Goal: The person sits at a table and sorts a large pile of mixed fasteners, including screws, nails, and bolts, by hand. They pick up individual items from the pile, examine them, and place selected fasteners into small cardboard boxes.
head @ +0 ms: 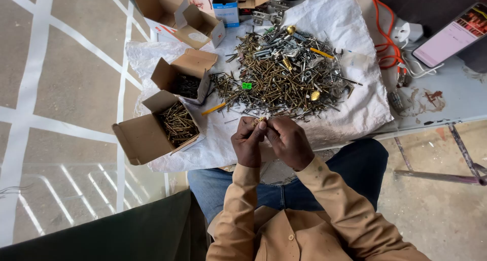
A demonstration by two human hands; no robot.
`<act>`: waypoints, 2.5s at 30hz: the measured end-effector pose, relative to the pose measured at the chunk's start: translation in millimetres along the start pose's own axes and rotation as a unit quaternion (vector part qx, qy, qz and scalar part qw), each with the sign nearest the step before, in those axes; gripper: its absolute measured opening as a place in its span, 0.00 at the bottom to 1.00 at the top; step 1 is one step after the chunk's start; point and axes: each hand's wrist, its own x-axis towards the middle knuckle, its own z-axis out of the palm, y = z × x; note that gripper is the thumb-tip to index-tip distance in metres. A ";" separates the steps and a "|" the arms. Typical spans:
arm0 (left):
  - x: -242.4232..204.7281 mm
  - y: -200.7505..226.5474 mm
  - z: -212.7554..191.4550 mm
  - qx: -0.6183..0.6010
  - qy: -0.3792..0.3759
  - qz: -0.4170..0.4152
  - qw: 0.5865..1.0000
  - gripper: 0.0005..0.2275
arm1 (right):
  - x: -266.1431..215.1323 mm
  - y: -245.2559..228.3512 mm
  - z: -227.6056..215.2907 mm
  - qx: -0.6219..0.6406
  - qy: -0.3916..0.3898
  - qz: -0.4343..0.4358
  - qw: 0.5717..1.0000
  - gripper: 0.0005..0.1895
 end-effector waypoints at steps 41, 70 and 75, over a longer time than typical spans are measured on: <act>-3.7 -3.0 -8.8 -0.129 -0.046 -0.052 0.989 0.09 | 48.3 72.2 -62.2 -0.091 0.018 0.136 0.986 0.16; -1.5 10.3 1.8 -0.114 -0.037 -0.057 0.991 0.14 | 13.5 -19.4 21.4 0.350 0.094 0.175 0.916 0.08; 5.7 -9.0 -12.0 -0.156 -0.060 -0.047 0.985 0.13 | 15.6 -11.3 16.8 0.220 0.049 0.135 0.965 0.11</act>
